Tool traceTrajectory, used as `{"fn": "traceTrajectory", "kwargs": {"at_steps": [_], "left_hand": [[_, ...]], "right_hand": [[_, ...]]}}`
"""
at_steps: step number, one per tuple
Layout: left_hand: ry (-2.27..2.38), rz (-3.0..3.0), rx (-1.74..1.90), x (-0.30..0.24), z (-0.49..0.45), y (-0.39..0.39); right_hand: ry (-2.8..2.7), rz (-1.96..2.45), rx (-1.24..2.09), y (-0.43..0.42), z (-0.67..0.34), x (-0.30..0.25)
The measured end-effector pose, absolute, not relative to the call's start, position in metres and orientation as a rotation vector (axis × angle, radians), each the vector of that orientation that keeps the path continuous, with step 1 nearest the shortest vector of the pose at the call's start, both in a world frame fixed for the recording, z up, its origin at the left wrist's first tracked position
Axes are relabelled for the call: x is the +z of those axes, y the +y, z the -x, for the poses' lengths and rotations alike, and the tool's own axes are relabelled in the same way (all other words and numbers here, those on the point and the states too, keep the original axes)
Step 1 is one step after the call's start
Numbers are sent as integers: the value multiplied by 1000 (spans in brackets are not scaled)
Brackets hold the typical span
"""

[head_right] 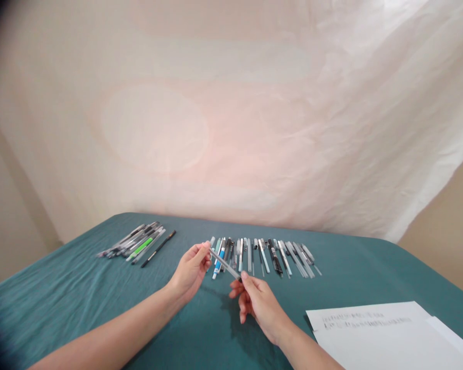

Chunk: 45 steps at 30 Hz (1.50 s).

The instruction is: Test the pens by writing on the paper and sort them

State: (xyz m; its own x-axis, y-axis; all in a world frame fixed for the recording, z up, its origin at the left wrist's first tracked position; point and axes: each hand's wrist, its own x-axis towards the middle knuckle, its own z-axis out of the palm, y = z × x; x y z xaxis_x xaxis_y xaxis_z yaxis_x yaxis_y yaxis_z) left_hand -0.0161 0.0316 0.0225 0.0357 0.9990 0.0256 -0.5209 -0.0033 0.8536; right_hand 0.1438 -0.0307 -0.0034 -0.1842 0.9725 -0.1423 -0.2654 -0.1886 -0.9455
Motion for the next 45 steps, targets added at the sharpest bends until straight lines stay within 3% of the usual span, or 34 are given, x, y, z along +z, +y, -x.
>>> {"fn": "traceTrajectory", "kwargs": {"at_steps": [19, 32, 45], "left_hand": [[780, -822, 1425, 29, 20, 35], [1081, -950, 1787, 35, 83, 100], [1573, -1663, 1021, 1, 73, 135]], "right_hand": [[-1105, 1052, 1477, -33, -143, -7], [-1115, 1119, 1417, -33, -141, -8], [-1009, 1052, 1429, -33, -141, -5]]}}
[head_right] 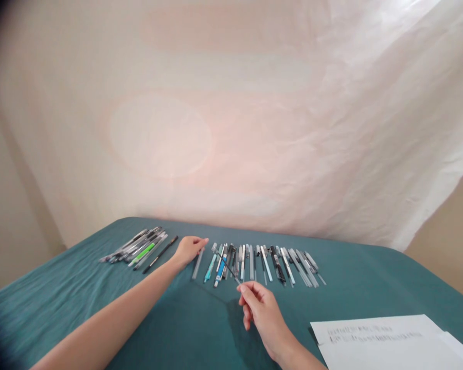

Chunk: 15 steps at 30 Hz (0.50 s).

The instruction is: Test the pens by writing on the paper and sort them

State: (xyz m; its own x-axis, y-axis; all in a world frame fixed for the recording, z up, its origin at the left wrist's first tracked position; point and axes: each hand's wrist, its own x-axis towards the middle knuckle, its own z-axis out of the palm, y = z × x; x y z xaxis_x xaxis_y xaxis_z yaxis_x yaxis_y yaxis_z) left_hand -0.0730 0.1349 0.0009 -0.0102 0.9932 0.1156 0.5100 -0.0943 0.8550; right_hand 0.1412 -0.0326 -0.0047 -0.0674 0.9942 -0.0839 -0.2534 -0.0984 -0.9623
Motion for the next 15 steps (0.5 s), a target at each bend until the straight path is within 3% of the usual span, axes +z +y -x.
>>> {"fn": "traceTrajectory", "kwargs": {"at_steps": [15], "left_hand": [[1787, -2010, 652, -5, 69, 129]], "right_hand": [[-1001, 1052, 1428, -34, -140, -3]]}}
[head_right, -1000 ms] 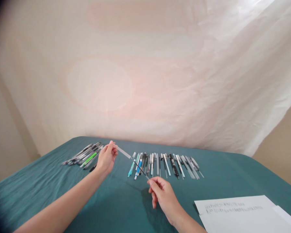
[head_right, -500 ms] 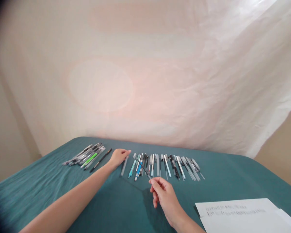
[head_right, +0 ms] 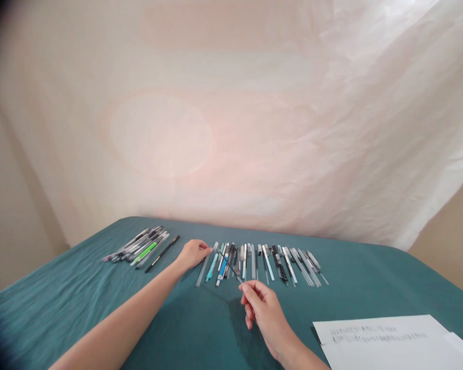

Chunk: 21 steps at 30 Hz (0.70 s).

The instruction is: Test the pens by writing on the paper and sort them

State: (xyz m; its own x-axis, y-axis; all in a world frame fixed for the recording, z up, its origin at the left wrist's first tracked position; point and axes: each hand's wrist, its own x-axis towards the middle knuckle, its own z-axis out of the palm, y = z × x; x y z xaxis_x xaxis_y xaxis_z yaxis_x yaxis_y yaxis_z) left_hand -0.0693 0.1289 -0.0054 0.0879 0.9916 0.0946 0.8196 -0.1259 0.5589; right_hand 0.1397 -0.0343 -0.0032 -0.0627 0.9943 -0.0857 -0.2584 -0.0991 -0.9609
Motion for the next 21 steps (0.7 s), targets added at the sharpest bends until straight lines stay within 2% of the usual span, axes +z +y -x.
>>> {"fn": "traceTrajectory", "kwargs": {"at_steps": [21], "left_hand": [[1773, -2044, 630, -5, 72, 119]], "right_hand": [[-985, 1042, 1442, -35, -140, -3]]}}
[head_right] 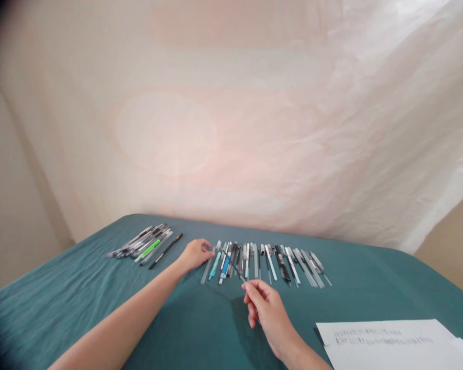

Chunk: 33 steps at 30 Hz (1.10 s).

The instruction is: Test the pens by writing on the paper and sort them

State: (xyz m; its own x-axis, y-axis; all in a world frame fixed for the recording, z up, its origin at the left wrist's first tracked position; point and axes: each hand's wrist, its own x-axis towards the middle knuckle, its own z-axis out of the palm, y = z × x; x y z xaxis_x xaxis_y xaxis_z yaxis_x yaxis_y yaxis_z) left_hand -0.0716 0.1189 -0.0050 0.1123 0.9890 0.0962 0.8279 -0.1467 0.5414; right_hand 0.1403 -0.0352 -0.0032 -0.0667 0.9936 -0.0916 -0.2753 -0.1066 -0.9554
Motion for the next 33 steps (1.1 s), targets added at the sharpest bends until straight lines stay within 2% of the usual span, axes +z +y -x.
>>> {"fn": "traceTrajectory", "kwargs": {"at_steps": [8, 14, 18, 21, 31, 33], "left_hand": [[1738, -1999, 690, -3, 71, 119], [1612, -1977, 736, 28, 67, 110], [1417, -1988, 691, 52, 45, 81], [1093, -1852, 607, 57, 23, 55], [1022, -1444, 1142, 59, 9, 55], [1049, -1491, 1123, 60, 10, 54]], "right_hand": [[-958, 1050, 1447, -35, -138, -1], [-946, 1017, 1457, -35, -140, -3], [-932, 1015, 1462, -36, -139, -3], [-914, 1017, 1456, -35, -137, -1], [-968, 1033, 1406, -33, -139, -5], [-945, 1025, 1406, -32, -139, -6]]}}
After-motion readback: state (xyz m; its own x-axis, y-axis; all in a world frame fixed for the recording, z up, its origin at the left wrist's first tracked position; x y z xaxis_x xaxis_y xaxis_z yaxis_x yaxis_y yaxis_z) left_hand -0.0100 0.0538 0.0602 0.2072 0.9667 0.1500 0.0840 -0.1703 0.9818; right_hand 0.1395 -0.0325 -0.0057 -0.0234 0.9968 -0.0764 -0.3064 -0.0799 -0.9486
